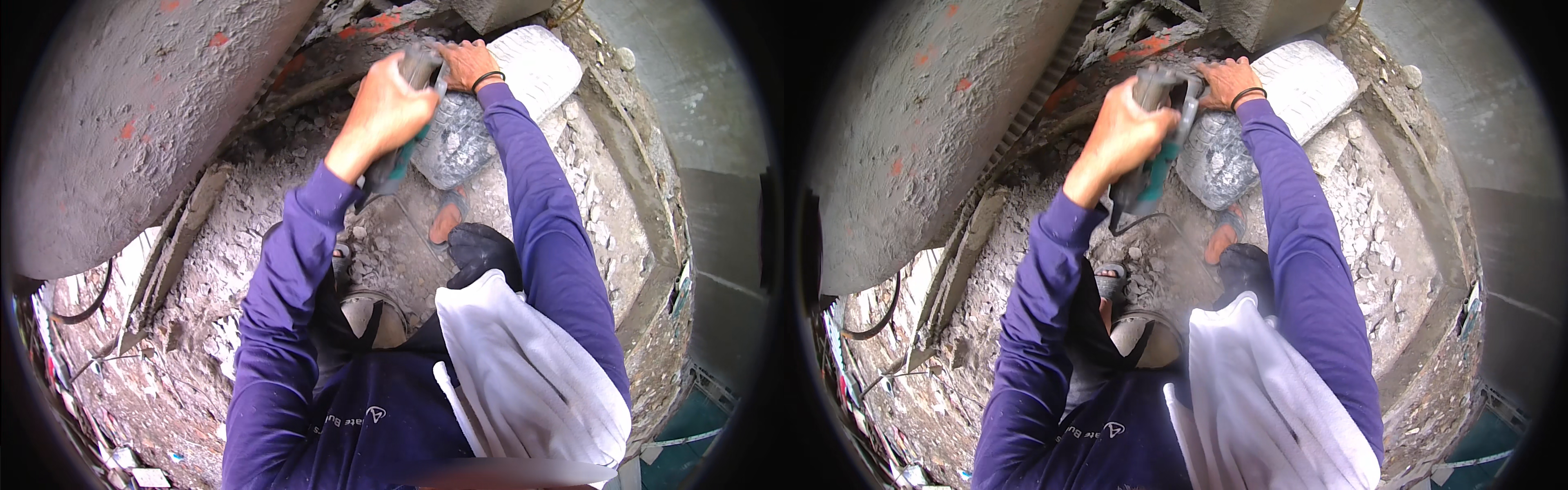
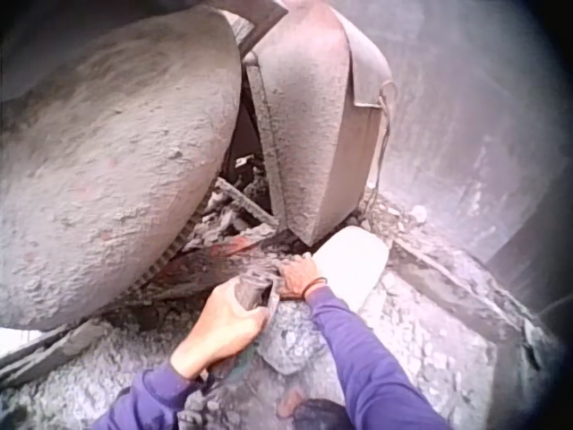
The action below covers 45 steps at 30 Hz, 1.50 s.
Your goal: The person uses a handheld angle grinder to grind a concrete surface near a large cylindrical object. They repeatedly reposition the tool and clear debris by hand while working in a confined area.
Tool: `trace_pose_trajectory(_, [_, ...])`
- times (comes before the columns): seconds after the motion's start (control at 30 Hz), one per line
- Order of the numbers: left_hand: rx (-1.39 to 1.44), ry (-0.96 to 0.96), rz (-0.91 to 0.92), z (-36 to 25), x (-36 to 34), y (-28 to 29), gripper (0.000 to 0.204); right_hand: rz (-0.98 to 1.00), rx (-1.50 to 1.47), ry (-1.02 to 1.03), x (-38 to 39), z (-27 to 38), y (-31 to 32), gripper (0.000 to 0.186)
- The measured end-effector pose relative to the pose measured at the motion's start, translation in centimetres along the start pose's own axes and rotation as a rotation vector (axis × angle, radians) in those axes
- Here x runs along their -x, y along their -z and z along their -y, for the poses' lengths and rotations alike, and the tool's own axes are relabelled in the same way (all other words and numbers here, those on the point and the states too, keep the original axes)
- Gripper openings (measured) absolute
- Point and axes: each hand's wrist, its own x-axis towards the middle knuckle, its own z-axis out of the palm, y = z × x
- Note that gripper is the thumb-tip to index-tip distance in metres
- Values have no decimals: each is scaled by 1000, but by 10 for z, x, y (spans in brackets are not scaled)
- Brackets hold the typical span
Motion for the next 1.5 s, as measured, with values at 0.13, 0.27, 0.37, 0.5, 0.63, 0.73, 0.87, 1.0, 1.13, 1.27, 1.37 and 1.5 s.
trace_pose_trajectory(0.13, [55, 64, -76, 20, 47, 5, 25, 86, -39, -29, 0, 5, 11, 101])
trace_pose_trajectory(0.27, [91, 59, -84, 30, 62, 13, 26, 111, -44, -9, 4, 3, 13, 107])
trace_pose_trajectory(0.37, [205, 81, -37, 47, 64, 20, 22, -25, -82, 72, 9, 20, 1, 103])
trace_pose_trajectory(0.5, [321, 426, 120, 46, 70, 29, 42, -31, -123, -68, 9, 54, -13, 94])
trace_pose_trajectory(0.63, [242, 532, 249, 42, 65, 35, 40, 27, -100, -204, 5, 68, -1, 93])
trace_pose_trajectory(0.73, [118, 456, 197, 55, 61, 32, 32, 22, -110, -170, 4, 73, 5, 81])
trace_pose_trajectory(0.87, [139, 308, 118, 33, 47, 39, 15, -106, -160, -142, 6, 69, -2, 73])
trace_pose_trajectory(1.0, [81, 251, 99, 0, 49, 43, 20, -405, -351, -40, 12, 56, -7, 75])
trace_pose_trajectory(1.13, [41, 207, 149, -44, 92, 51, 33, -440, -714, 67, 42, 66, -14, 82])
trace_pose_trajectory(1.27, [-62, 234, 250, -67, 131, 63, 38, -554, -741, 42, 72, 111, 11, 73])
trace_pose_trajectory(1.37, [-89, 215, 295, -76, 137, 71, 39, -503, -681, -13, 94, 117, 12, 71])
trace_pose_trajectory(1.5, [-203, 184, 327, -71, 143, 73, 47, -525, -585, -91, 107, 120, 17, 61])
